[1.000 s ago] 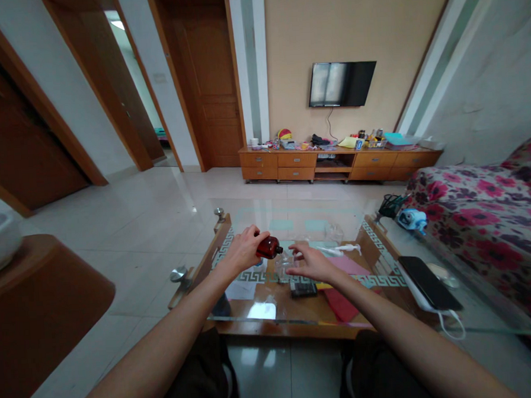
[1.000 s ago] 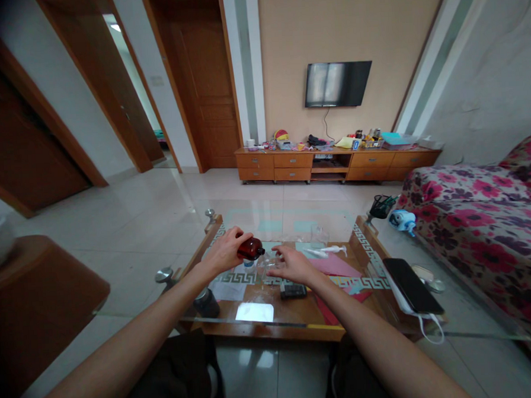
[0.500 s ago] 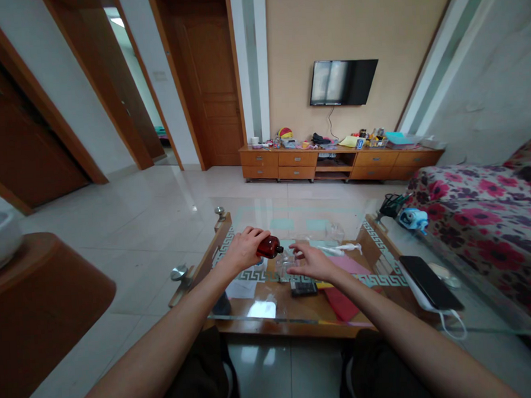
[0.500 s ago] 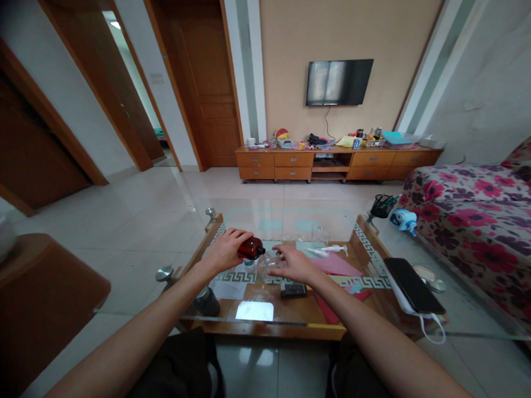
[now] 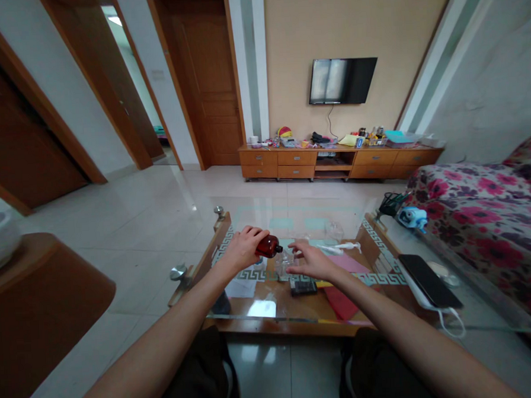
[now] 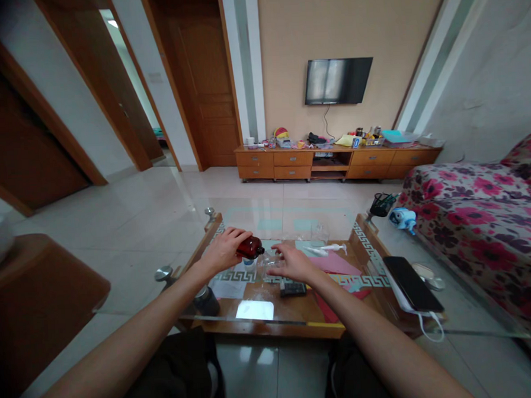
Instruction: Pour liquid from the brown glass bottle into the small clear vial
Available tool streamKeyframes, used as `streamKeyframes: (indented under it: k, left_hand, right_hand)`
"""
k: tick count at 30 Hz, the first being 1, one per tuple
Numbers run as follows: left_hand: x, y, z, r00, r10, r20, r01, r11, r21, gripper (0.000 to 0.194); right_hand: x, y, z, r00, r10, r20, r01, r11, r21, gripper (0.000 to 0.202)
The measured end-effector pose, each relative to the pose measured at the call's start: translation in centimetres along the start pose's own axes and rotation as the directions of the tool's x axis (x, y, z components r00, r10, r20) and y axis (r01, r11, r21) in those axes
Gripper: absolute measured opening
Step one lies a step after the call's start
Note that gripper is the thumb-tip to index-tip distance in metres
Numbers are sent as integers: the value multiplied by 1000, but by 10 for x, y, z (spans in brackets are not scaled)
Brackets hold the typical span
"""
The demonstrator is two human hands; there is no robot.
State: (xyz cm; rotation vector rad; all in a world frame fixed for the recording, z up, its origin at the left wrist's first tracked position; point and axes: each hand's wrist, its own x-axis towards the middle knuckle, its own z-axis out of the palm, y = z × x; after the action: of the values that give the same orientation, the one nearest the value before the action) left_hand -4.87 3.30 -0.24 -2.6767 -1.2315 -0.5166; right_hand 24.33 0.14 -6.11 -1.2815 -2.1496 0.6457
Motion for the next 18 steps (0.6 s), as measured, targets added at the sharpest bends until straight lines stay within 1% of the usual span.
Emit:
streamKeyframes:
  k: [8,18]
  left_hand:
    - [0,1,-1,1000,5,-14,-5,1000,27,72]
    - [-1,1,-1,1000,0,-6,0,1000,25,75]
  right_hand:
    - [1,2,0,1000,4,3,-4,1000,2,82]
    - [0,3,2,1000,9,5,-9,1000,9,80]
